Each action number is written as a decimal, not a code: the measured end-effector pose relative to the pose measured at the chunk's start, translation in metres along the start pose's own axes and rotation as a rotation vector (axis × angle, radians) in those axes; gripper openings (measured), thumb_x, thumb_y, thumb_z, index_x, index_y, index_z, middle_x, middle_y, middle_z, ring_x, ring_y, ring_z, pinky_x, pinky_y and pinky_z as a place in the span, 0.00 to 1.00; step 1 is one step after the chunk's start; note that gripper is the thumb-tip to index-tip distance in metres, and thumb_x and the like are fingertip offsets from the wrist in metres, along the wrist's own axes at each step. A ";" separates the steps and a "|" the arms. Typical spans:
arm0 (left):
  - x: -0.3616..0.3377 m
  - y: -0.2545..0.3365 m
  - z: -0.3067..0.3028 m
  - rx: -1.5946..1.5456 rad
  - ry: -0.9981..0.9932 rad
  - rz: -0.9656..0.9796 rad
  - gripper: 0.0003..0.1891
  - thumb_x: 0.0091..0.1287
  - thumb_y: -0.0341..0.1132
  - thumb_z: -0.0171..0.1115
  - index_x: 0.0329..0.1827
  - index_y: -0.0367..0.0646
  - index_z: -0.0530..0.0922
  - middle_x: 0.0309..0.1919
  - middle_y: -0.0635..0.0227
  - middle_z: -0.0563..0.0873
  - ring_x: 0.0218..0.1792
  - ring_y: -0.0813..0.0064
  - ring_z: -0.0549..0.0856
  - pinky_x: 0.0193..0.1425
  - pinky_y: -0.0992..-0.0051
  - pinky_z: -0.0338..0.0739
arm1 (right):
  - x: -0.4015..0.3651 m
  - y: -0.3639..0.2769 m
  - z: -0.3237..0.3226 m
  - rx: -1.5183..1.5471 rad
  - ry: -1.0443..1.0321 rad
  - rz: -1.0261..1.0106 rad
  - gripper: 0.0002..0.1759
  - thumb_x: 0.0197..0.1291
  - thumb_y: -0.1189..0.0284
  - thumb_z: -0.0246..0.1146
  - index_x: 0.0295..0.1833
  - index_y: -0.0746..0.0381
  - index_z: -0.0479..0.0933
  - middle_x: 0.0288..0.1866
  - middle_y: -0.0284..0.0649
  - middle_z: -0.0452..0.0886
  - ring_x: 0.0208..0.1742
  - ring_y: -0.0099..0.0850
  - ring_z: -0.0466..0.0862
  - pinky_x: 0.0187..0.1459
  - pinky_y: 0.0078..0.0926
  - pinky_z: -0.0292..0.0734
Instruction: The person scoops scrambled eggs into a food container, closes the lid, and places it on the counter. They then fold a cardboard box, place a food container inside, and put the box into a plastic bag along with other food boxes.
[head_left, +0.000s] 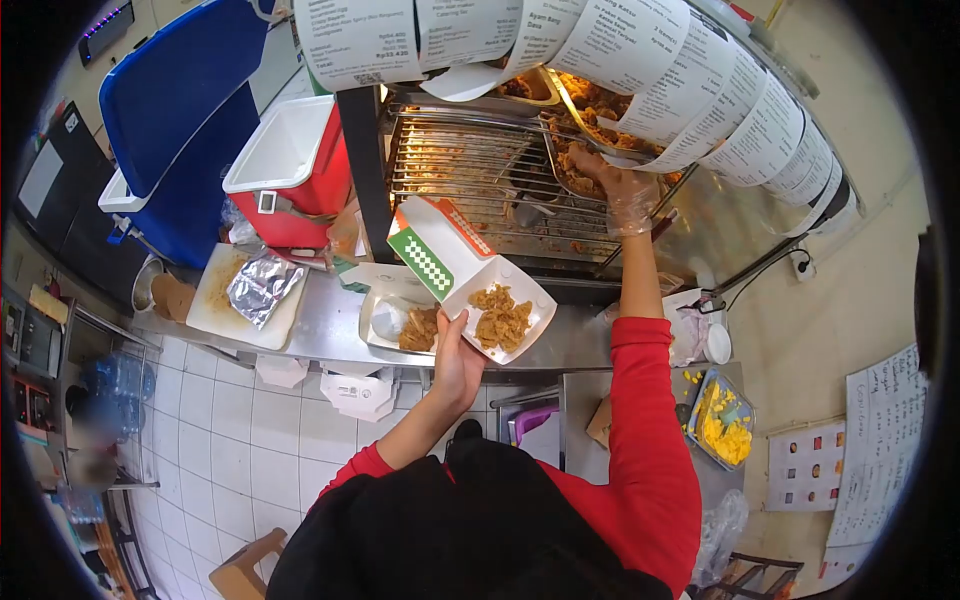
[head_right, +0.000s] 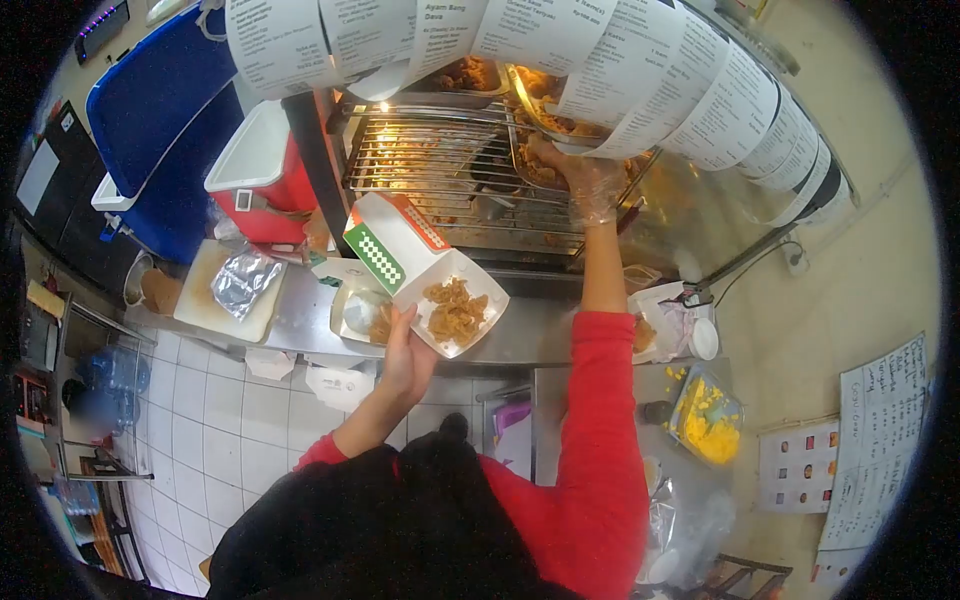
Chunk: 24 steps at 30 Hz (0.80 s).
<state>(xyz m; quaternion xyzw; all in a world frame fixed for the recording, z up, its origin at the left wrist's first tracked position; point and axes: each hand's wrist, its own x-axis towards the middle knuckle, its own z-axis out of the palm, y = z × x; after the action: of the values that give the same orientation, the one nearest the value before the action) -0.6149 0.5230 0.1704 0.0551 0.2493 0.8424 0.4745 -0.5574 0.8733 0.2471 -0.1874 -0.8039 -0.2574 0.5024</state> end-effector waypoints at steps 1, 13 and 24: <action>0.001 -0.001 0.000 0.003 -0.010 -0.009 0.20 0.71 0.37 0.48 0.63 0.53 0.56 0.63 0.67 0.67 0.65 0.67 0.68 0.66 0.57 0.65 | 0.003 -0.002 -0.003 0.001 -0.021 -0.041 0.18 0.52 0.58 0.68 0.45 0.56 0.80 0.36 0.39 0.82 0.34 0.39 0.82 0.36 0.34 0.79; 0.020 -0.020 0.009 0.053 -0.042 -0.060 0.17 0.72 0.38 0.46 0.62 0.52 0.56 0.63 0.66 0.67 0.65 0.66 0.69 0.67 0.58 0.65 | 0.012 -0.105 -0.114 0.783 -0.214 -0.012 0.06 0.59 0.72 0.62 0.40 0.61 0.80 0.33 0.39 0.79 0.33 0.35 0.80 0.36 0.29 0.76; 0.026 -0.023 0.000 -0.161 -0.108 -0.171 0.24 0.73 0.42 0.41 0.70 0.50 0.53 0.66 0.63 0.66 0.67 0.63 0.66 0.69 0.58 0.62 | -0.022 -0.147 -0.122 1.814 -0.835 1.192 0.17 0.68 0.63 0.56 0.42 0.69 0.77 0.36 0.35 0.78 0.38 0.24 0.78 0.44 0.22 0.74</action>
<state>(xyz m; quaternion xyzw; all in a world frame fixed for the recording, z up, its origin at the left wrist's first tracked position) -0.6111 0.5546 0.1555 0.0404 0.1587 0.8122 0.5600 -0.5436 0.6814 0.2387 -0.1777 -0.5808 0.7714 0.1899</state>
